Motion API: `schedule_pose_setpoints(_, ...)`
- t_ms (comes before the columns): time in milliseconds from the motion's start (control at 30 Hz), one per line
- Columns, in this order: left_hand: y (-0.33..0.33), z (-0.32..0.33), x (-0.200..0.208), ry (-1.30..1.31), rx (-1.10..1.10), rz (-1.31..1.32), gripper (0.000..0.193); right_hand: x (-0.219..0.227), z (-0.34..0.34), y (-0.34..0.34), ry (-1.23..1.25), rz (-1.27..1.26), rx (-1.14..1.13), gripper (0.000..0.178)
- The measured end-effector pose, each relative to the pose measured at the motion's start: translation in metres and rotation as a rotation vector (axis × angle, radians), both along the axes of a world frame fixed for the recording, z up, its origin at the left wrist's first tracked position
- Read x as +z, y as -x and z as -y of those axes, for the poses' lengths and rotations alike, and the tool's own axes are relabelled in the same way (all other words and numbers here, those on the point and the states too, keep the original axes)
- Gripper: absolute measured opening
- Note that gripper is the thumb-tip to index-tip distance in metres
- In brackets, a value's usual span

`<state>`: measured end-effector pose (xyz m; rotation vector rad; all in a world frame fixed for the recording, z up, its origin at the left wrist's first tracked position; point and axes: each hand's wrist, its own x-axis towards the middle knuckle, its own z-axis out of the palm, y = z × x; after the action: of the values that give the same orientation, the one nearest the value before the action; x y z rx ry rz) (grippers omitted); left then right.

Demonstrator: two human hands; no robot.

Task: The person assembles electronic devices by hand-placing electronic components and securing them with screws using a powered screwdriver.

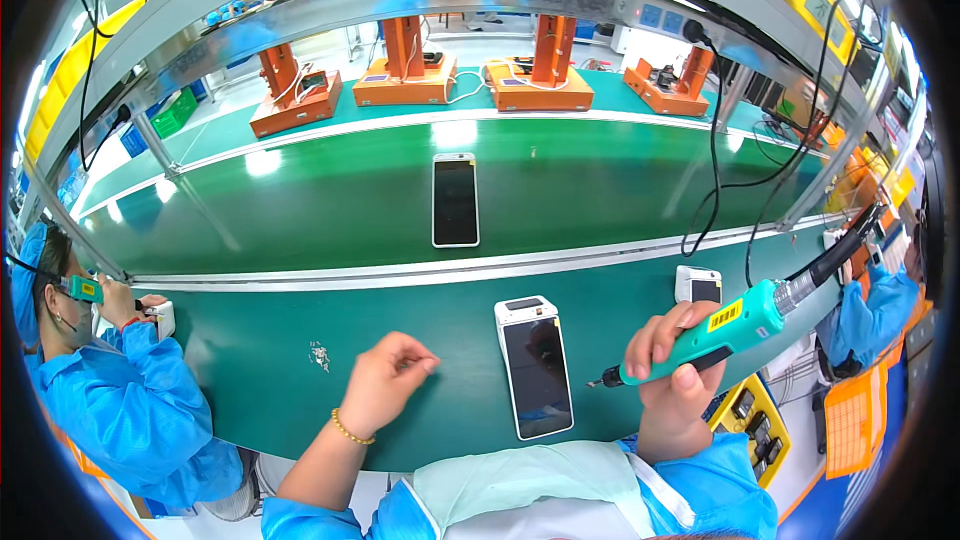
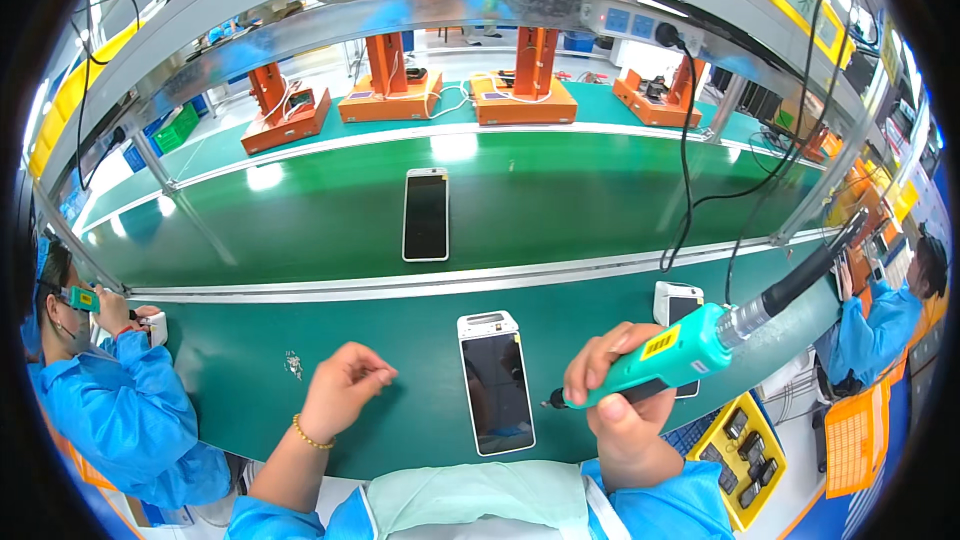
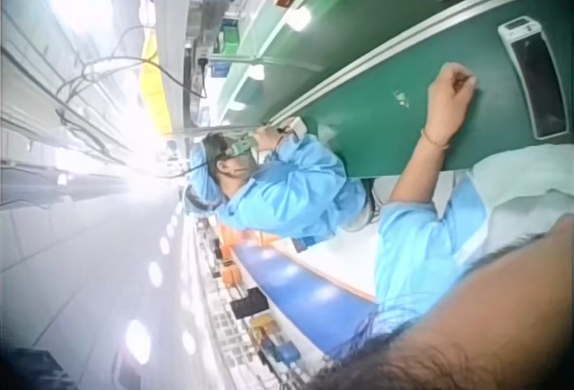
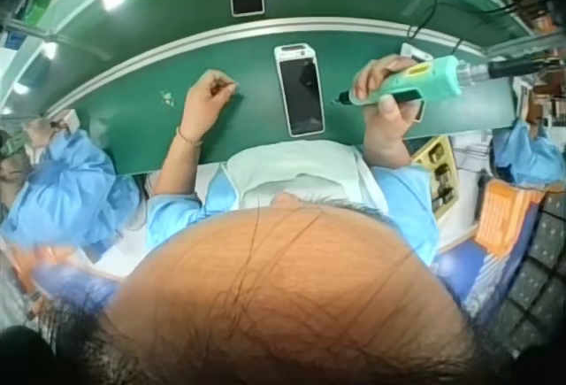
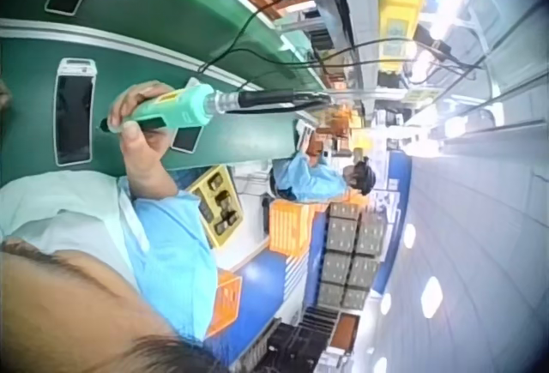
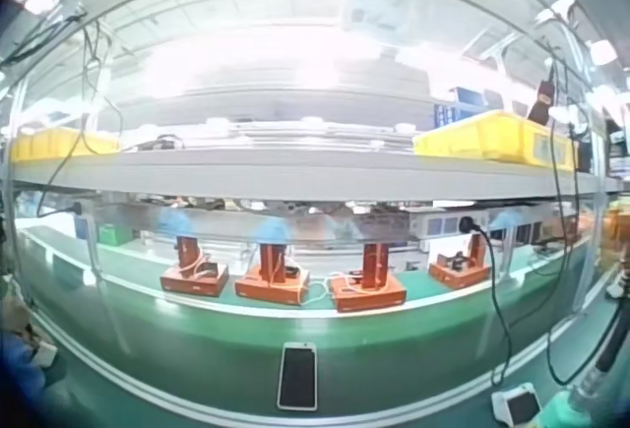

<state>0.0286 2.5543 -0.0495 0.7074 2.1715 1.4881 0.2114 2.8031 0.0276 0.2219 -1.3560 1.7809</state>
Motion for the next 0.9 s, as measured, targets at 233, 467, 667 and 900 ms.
schedule_pose_setpoints(233, -0.023, -0.052, 0.009, -0.027, -0.457, 0.099, 0.016, 0.017, 0.001, 0.000, -0.060, 0.020, 0.042, 0.047)
schedule_pose_setpoints(467, -0.029, -0.073, -0.003, -0.222, -0.501, 0.619, 0.012, 0.037, 0.001, 0.007, -0.061, -0.027, 0.243, 0.044)
schedule_pose_setpoints(667, -0.040, -0.078, -0.001, -0.229, -0.424, 0.245, 0.012, 0.037, 0.004, 0.022, 0.025, -0.001, 0.431, 0.047)
schedule_pose_setpoints(900, -0.041, -0.076, 0.006, -0.215, -0.397, -0.152, 0.012, 0.027, 0.006, 0.031, 0.120, 0.060, 0.512, 0.044)
